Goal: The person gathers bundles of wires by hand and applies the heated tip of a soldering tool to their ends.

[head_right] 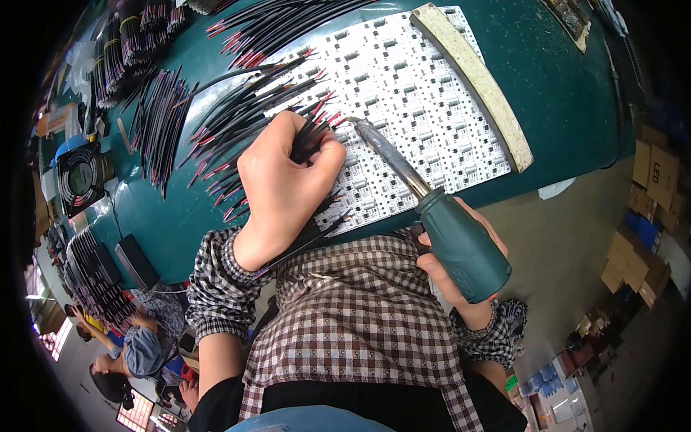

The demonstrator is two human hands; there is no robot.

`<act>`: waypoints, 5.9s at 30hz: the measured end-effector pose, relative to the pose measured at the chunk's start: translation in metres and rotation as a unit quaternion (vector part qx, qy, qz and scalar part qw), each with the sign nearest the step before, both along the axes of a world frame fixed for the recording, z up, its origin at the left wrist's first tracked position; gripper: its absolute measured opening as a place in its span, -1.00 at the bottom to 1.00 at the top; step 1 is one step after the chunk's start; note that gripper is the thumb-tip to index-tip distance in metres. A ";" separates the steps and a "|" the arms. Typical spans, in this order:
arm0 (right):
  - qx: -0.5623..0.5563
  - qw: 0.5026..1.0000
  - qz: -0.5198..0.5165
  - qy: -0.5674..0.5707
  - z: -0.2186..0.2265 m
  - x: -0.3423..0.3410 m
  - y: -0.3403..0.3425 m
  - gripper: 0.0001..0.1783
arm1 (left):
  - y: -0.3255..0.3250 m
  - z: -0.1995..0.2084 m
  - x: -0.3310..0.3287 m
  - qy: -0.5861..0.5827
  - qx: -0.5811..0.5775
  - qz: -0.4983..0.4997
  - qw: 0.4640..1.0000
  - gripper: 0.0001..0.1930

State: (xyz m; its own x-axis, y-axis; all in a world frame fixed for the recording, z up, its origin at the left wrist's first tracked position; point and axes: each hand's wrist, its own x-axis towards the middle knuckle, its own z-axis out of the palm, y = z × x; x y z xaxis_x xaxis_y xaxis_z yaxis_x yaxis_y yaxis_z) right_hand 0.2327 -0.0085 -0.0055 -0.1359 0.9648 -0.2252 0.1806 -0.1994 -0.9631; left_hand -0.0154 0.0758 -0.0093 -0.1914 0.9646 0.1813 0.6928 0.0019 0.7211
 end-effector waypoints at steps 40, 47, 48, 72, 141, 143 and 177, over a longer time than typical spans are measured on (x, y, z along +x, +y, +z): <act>-0.047 0.996 -0.023 0.075 0.013 -0.003 0.013 -0.04 | 0.004 -0.001 -0.002 0.021 0.015 -0.017 1.000 -0.78; -0.015 0.999 -0.001 0.034 0.007 -0.004 0.010 -0.10 | 0.008 0.006 -0.002 0.033 -0.028 -0.017 0.999 -0.79; -0.014 0.999 0.002 0.031 0.007 -0.004 0.010 -0.11 | 0.008 0.005 -0.002 0.032 -0.028 -0.017 0.999 -0.79; 0.038 0.987 0.070 -0.141 0.012 0.000 0.008 -0.16 | 0.009 0.007 -0.004 0.020 -0.053 -0.022 0.998 -0.80; 0.021 1.000 0.012 0.010 -0.001 0.021 -0.025 -0.12 | -0.017 0.009 0.001 -0.043 -0.073 -0.021 0.996 -0.83; 0.018 1.000 0.009 0.009 -0.002 0.021 -0.025 -0.12 | -0.017 0.009 0.001 -0.042 -0.072 -0.020 0.996 -0.83; -0.023 0.999 -0.022 0.017 0.015 0.016 -0.019 -0.01 | -0.015 0.013 -0.002 -0.074 -0.078 -0.038 0.994 -0.87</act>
